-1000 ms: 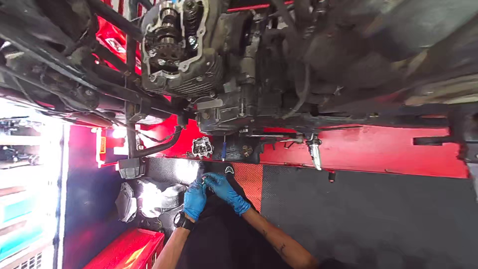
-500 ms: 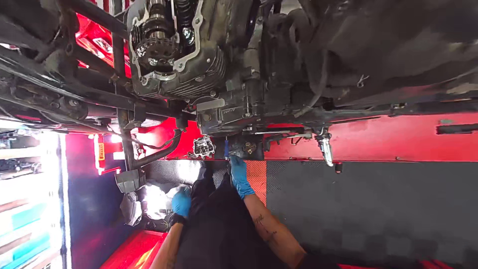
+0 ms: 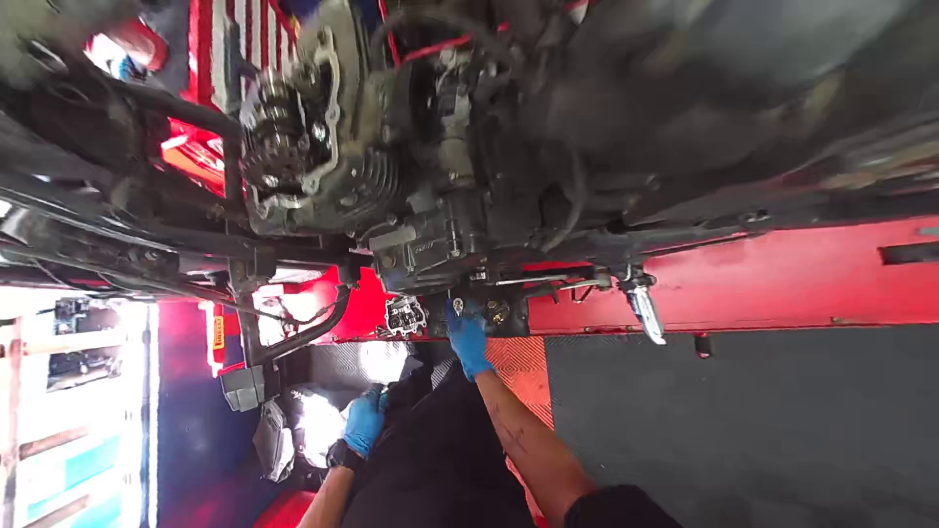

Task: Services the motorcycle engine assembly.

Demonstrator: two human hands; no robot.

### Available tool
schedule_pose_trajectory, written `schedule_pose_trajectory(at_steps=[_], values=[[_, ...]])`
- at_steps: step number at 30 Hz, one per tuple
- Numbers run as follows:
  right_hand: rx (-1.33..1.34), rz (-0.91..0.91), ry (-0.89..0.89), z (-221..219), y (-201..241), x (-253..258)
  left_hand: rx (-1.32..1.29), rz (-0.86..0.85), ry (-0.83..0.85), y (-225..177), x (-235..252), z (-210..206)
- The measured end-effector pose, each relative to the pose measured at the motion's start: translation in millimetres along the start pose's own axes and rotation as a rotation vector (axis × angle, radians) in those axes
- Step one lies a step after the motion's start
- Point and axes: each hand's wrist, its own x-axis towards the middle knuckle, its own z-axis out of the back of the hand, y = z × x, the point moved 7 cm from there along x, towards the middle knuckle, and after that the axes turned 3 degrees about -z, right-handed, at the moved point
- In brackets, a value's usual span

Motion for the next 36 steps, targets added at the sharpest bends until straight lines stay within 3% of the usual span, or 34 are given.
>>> schedule_pose_trajectory(at_steps=[2,4,7,10,14,18,22,25,36], values=[[0.183,0.142,0.355,-0.5,24.1,-53.4,0.076,-0.054,-0.002,-40.2,-3.3,16.2],[0.382,0.295,0.53,13.4,51.0,-109.7,0.13,-0.175,-0.066,-86.7,-11.0,34.6],[0.522,0.38,0.474,76.0,90.2,-160.2,0.157,-0.436,-0.302,-155.5,-33.4,70.5],[0.529,0.459,0.343,151.0,129.9,-175.0,0.183,-0.778,-0.649,-216.0,-66.9,117.9],[0.439,0.622,0.228,226.7,184.4,-182.4,0.227,-0.973,-0.85,-273.7,-88.5,169.3],[0.441,0.713,0.052,271.6,228.8,-173.7,0.146,-0.98,-0.94,-308.7,-85.1,210.4],[0.172,0.65,-0.338,302.9,258.2,-149.7,-0.041,-0.813,-0.945,-306.9,-60.6,233.2],[0.069,0.593,-0.355,302.5,271.1,-137.9,-0.115,-0.681,-0.871,-297.5,-43.7,228.7],[0.033,0.609,-0.138,302.4,282.5,-135.1,-0.225,-0.662,-0.921,-295.0,-32.5,220.1]])
